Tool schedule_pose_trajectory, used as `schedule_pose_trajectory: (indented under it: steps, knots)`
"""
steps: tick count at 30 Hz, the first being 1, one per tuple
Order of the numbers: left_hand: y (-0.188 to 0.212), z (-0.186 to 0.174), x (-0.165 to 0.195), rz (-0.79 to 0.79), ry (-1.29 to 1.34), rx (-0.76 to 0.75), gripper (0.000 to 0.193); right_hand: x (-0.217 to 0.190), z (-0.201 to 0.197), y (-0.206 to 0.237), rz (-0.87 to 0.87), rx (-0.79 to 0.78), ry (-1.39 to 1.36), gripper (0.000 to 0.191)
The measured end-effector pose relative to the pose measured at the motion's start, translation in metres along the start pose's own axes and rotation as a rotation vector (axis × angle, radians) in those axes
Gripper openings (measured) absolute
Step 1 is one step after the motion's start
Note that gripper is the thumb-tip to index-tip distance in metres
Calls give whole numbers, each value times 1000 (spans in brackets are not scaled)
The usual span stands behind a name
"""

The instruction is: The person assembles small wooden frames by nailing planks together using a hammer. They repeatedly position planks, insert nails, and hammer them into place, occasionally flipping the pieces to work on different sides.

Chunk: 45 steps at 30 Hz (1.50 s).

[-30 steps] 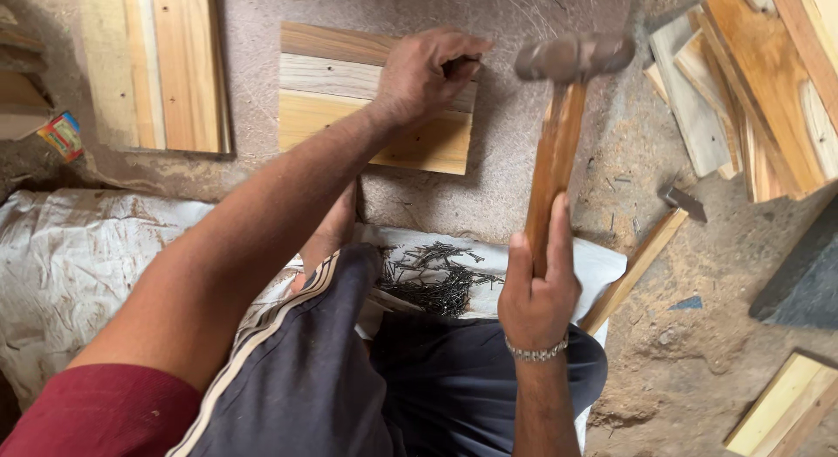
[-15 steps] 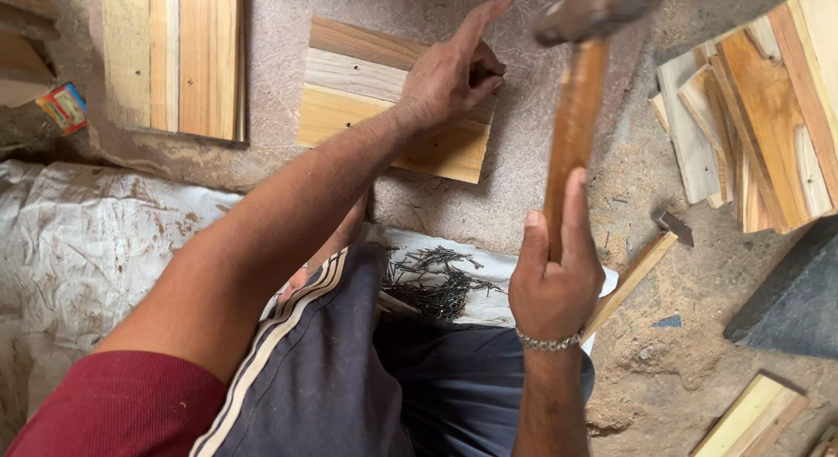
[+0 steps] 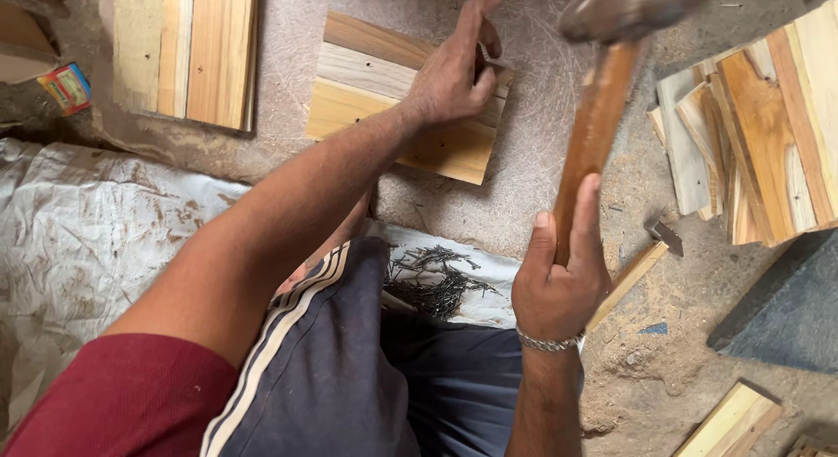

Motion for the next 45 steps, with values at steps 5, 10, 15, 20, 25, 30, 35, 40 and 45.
schedule_pose_trajectory:
  steps: [5,10,15,20,25,30,35,40,45]
  knots:
    - [-1,-3,1,-61,-13,18,78,-2,21,-10,486,-347,171,60]
    - [0,-8,11,-105,36,-9,67,7,-9,-11,90,-244,356,51]
    - [1,-10,15,-174,28,-20,67,11,-69,-35,-283,203,520,43]
    - [-2,-3,8,-177,23,-27,61,1,-38,-46,-363,611,557,51]
    - [-5,-1,5,-150,0,29,56,19,45,8,733,-358,42,63]
    - [-2,-2,6,-217,5,1,53,18,3,4,-125,11,324,50]
    - [-3,0,5,-211,-2,-28,54,27,17,18,442,267,114,64]
    - [-6,-2,4,-158,-29,16,55,25,60,39,135,-8,255,56]
    - [-2,0,8,-245,11,-44,53,21,40,69,196,139,-35,62]
Point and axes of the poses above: each hand's wrist, its own y-axis away from the middle knuckle, its own z-axis out of the palm, x = y × z, the point moved 2 cm from there along -y, towards the middle knuckle, and after that the axes turned 11 degrees about -z, right-handed, at the moved point
